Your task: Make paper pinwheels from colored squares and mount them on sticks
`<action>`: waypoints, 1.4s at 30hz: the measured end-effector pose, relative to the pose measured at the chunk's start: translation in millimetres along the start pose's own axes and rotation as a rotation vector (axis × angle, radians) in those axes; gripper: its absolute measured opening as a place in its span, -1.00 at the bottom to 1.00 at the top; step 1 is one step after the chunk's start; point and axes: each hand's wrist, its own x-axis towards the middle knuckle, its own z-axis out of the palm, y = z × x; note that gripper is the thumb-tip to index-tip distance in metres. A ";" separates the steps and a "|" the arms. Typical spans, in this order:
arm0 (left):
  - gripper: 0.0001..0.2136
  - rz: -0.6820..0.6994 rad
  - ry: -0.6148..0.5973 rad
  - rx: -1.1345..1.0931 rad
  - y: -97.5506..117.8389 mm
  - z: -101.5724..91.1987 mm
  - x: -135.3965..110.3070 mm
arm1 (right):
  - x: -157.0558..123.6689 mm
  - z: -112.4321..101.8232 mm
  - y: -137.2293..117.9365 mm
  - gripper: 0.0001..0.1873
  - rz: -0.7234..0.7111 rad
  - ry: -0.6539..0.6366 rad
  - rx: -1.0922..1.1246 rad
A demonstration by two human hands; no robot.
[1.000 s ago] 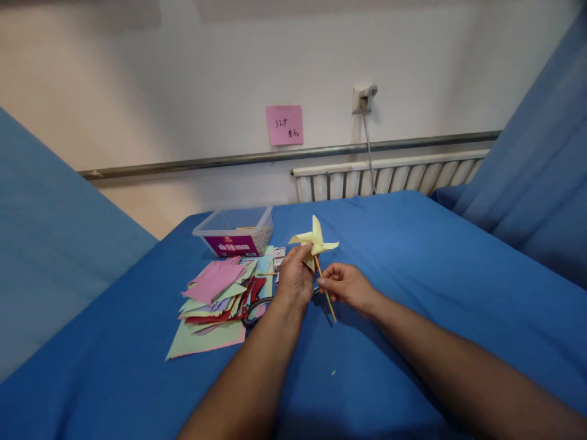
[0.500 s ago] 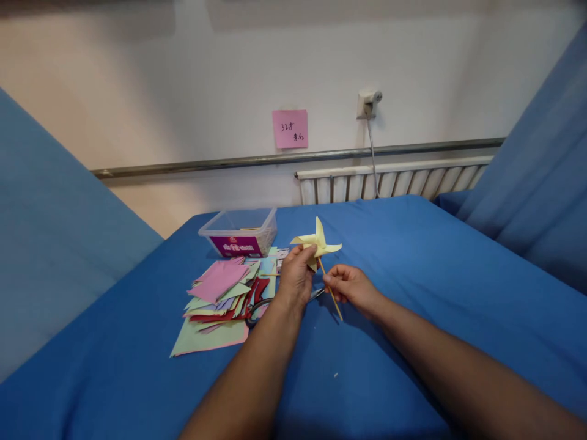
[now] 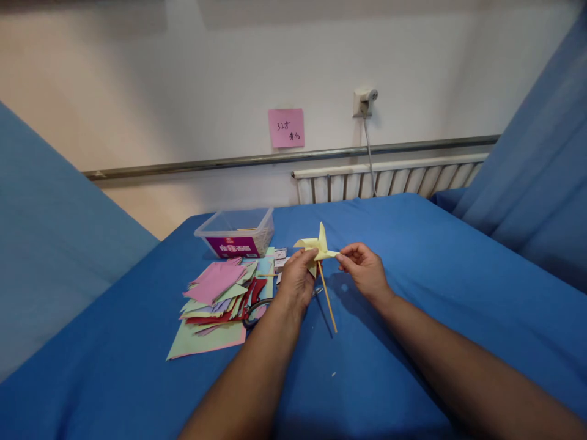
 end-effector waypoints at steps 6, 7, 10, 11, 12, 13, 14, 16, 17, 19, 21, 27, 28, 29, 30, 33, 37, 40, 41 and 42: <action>-0.92 -0.098 0.047 -0.045 6.0 3.3 -1.3 | 3.2 -3.4 -0.6 -0.65 -0.009 -0.036 0.051; -0.92 -0.110 0.053 -0.050 6.7 3.7 -1.7 | 3.9 -4.1 -0.3 -0.65 -0.013 -0.039 0.044; -0.91 -0.114 0.047 -0.058 8.0 5.5 -3.7 | 4.6 -5.6 0.9 -0.70 -0.030 -0.033 -0.010; -0.91 -0.115 0.042 -0.058 8.4 6.3 -4.6 | 4.5 -6.1 1.2 -0.71 -0.044 -0.030 -0.027; -0.92 -0.117 0.039 -0.058 8.7 7.1 -5.4 | 4.3 -6.6 1.3 -0.72 -0.065 -0.031 -0.041; -0.92 -0.121 0.038 -0.056 9.1 7.9 -6.2 | 4.1 -7.2 1.1 -0.70 -0.094 -0.037 -0.052; -0.93 -0.124 0.040 -0.055 9.5 8.6 -6.9 | 3.9 -7.9 0.8 -0.66 -0.126 -0.048 -0.064; -0.93 -0.127 0.050 -0.051 9.9 9.3 -7.3 | 3.6 -9.5 -0.1 -0.59 -0.186 -0.084 -0.109; -0.93 -0.126 0.054 -0.048 9.9 9.2 -7.1 | 3.4 -10.2 -0.3 -0.61 -0.209 -0.102 -0.148; -0.92 -0.124 0.058 -0.043 9.4 8.2 -6.0 | 3.0 -11.4 -0.2 -0.75 -0.237 -0.111 -0.232; -0.91 -0.126 0.059 -0.044 8.4 6.7 -4.5 | 2.7 -11.8 0.8 -0.84 -0.236 -0.101 -0.280; -0.92 -0.126 0.038 -0.047 6.6 4.6 -2.7 | 4.0 -11.9 2.4 -0.81 -0.151 -0.053 -0.196; -0.91 -0.125 0.036 -0.048 6.6 4.8 -2.9 | 4.3 -12.0 2.2 -0.80 -0.148 -0.051 -0.181; -0.91 -0.124 0.038 -0.048 6.7 5.1 -3.2 | 4.5 -12.2 2.1 -0.80 -0.146 -0.053 -0.169; -0.90 -0.123 0.042 -0.047 6.8 5.4 -3.5 | 4.6 -12.3 2.0 -0.80 -0.143 -0.057 -0.162; -0.90 -0.111 0.057 -0.034 7.2 5.8 -4.2 | 4.9 -12.6 2.5 -0.79 -0.142 -0.086 -0.156; -0.89 -0.093 0.042 -0.023 7.4 5.8 -4.4 | 5.6 -12.2 3.3 -0.79 -0.142 -0.099 -0.107; -0.90 -0.080 0.028 -0.020 7.1 5.6 -4.1 | 5.0 -11.1 2.0 -0.73 -0.143 -0.091 -0.077; -0.90 -0.076 0.025 -0.019 6.8 5.4 -3.9 | 4.4 -10.7 1.1 -0.71 -0.148 -0.106 -0.083; -0.89 -0.073 0.022 -0.017 6.5 5.2 -3.6 | 3.7 -10.4 0.2 -0.69 -0.151 -0.125 -0.093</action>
